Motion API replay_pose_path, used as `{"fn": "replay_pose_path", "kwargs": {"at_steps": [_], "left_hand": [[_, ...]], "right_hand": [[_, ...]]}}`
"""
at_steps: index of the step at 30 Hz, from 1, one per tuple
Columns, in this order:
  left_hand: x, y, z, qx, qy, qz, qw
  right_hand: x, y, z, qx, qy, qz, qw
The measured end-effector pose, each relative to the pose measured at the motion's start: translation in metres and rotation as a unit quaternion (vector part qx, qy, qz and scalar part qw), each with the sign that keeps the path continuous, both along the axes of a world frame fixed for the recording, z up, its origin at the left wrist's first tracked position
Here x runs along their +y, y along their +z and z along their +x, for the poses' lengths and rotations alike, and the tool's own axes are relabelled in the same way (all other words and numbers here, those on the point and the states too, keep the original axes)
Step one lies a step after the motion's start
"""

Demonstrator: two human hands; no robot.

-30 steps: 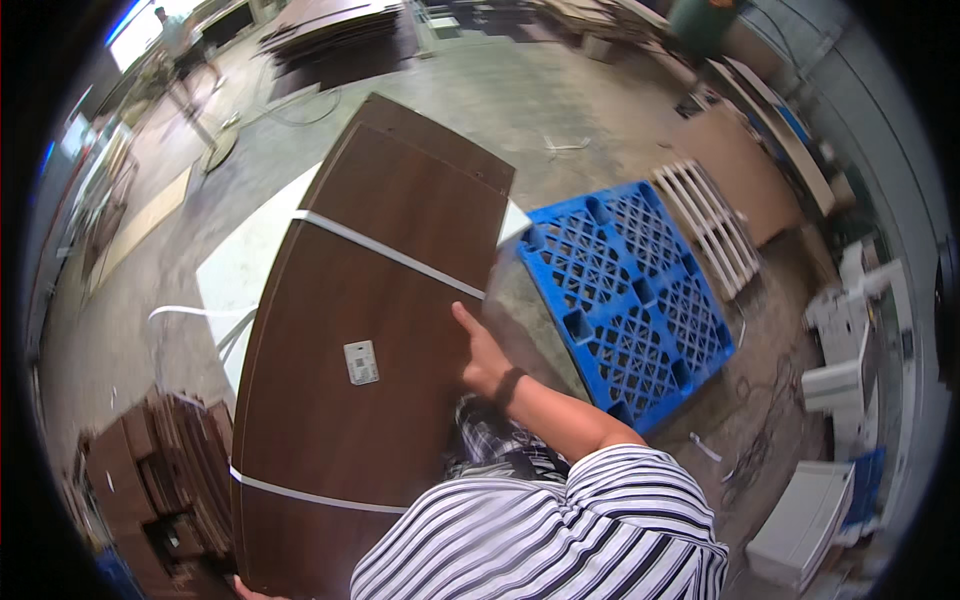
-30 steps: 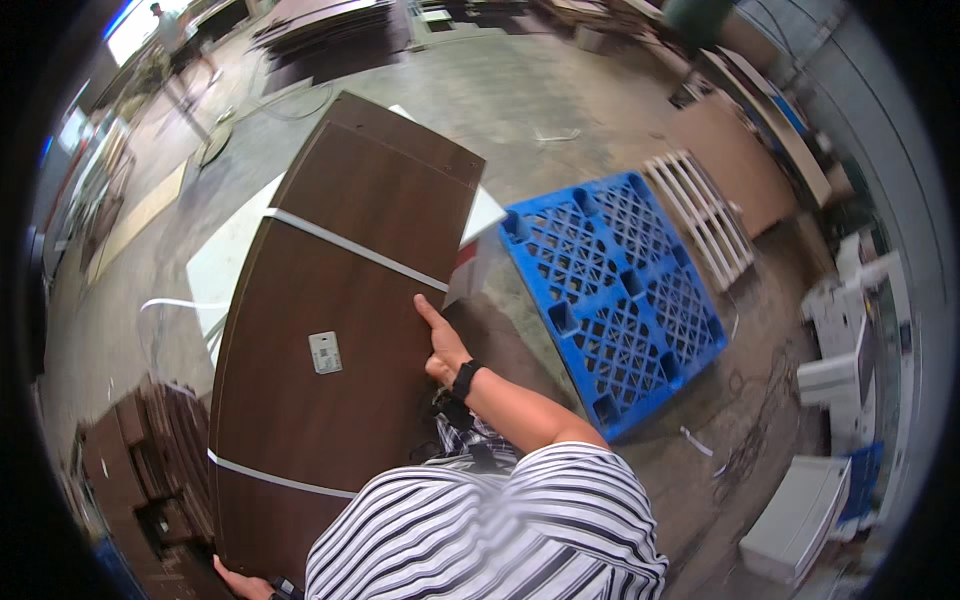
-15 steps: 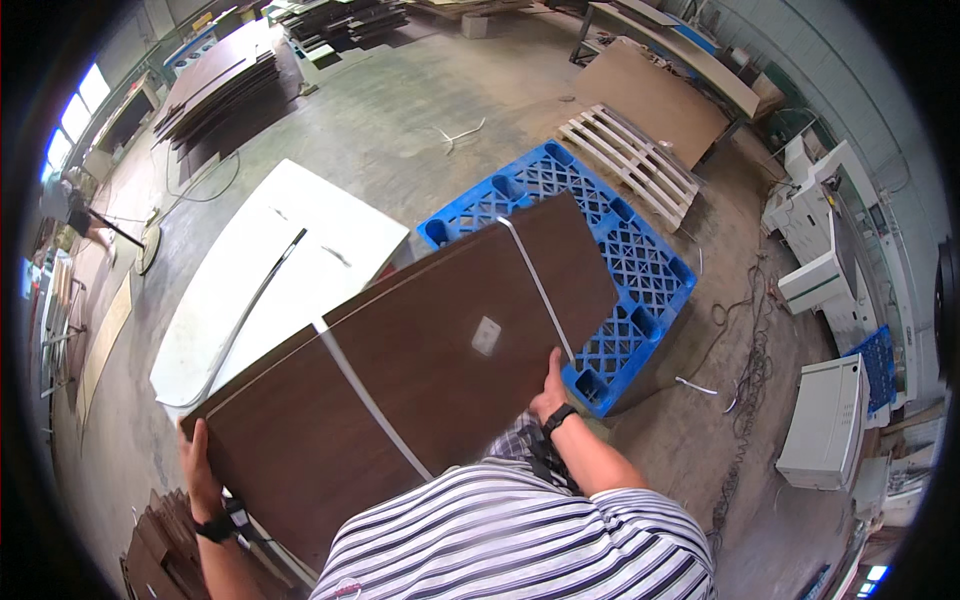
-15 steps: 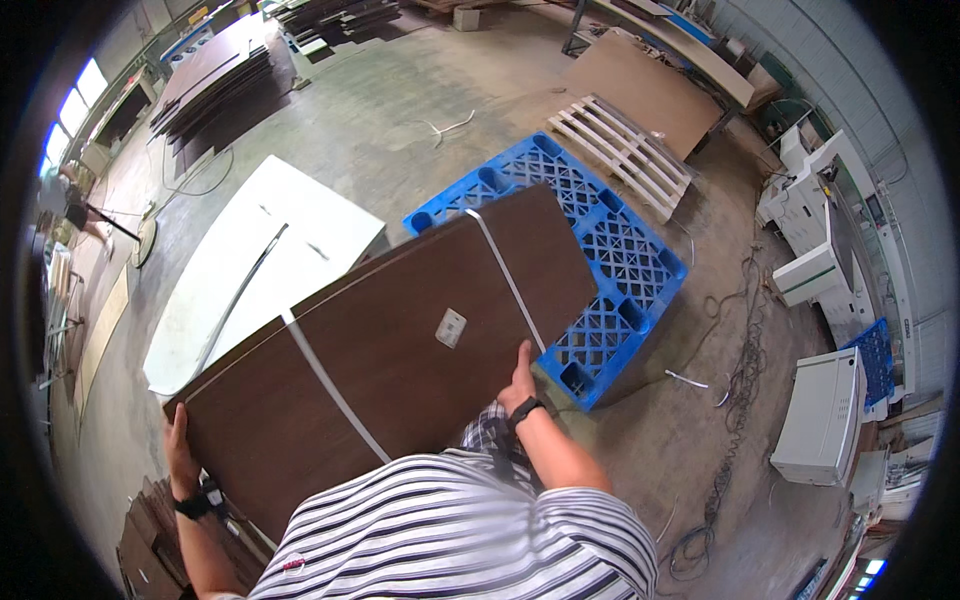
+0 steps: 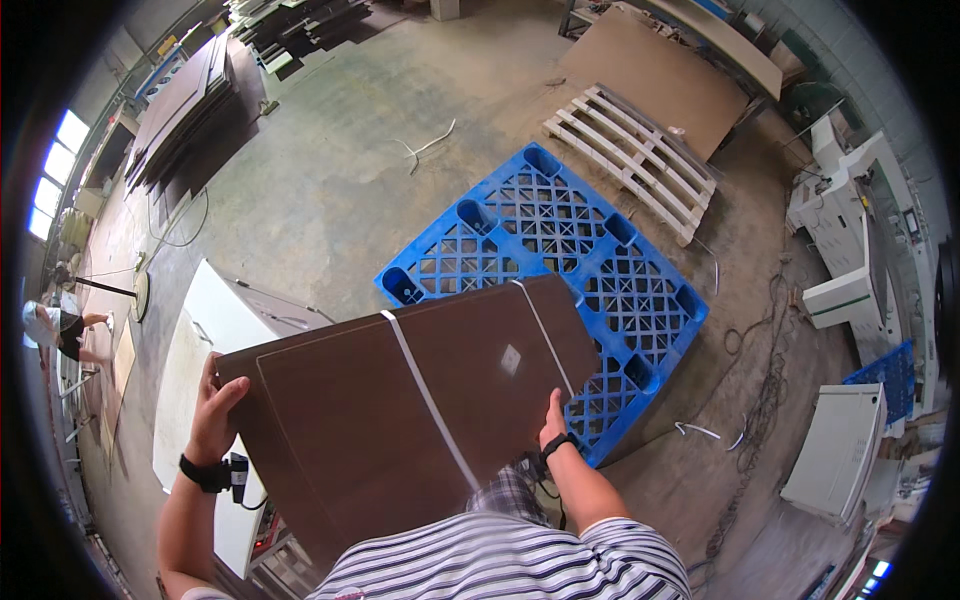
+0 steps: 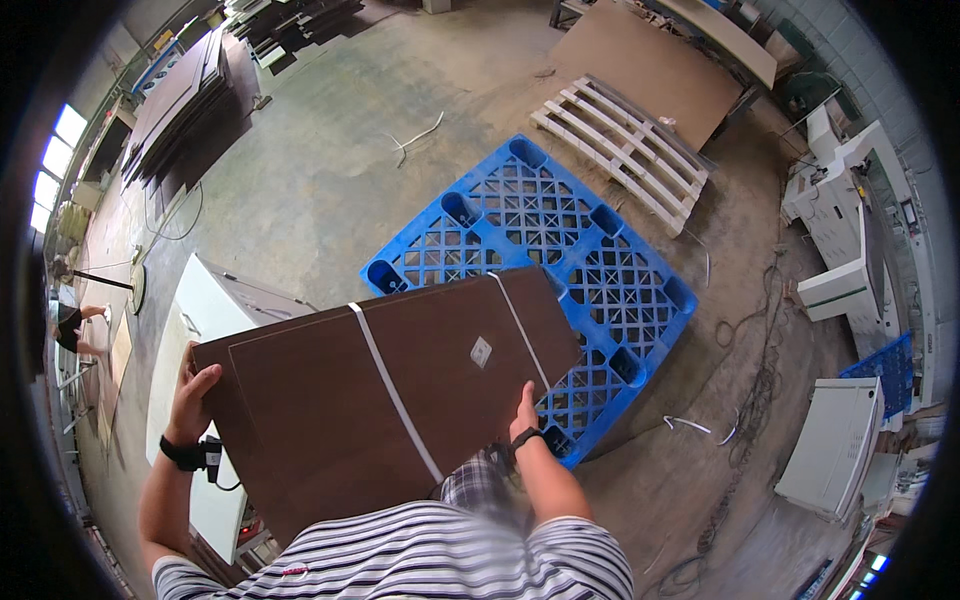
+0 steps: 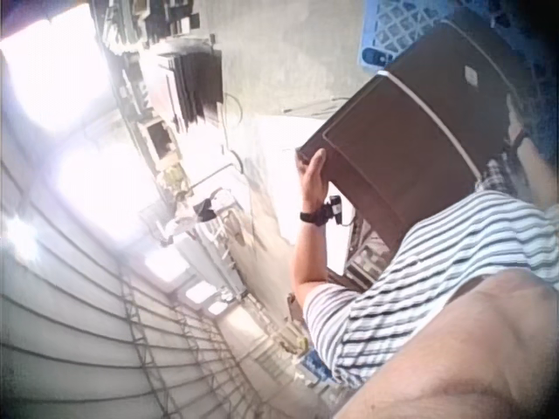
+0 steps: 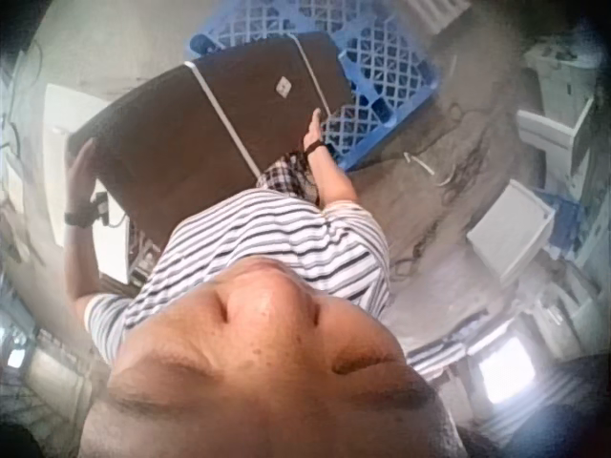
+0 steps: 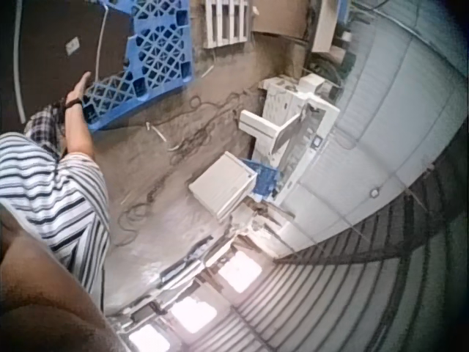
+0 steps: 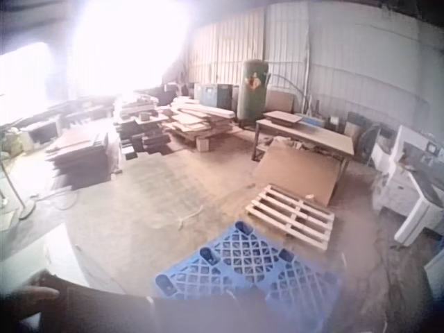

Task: The recorder picks up wooden furniture panels from a stack and uses plastic strapping to bundle them together.

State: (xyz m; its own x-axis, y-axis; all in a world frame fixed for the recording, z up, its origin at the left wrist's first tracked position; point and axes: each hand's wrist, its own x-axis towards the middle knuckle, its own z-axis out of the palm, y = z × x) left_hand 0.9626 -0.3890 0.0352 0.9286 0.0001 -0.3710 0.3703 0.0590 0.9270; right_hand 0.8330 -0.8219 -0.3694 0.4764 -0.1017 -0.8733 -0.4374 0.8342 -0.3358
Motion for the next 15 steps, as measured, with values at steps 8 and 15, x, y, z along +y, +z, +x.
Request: {"fn": "replay_pose_path", "kwargs": {"at_steps": [8, 15], "left_hand": [[-0.072, -0.081, 0.062, -0.076, 0.09, 0.008, 0.993], [-0.096, -0.186, 0.117, -0.089, 0.161, -0.032, 0.982]], "right_hand": [[-0.029, -0.02, 0.16, -0.086, 0.003, -0.026, 0.996], [-0.037, -0.032, 0.258, -0.134, -0.041, -0.041, 0.989]]}}
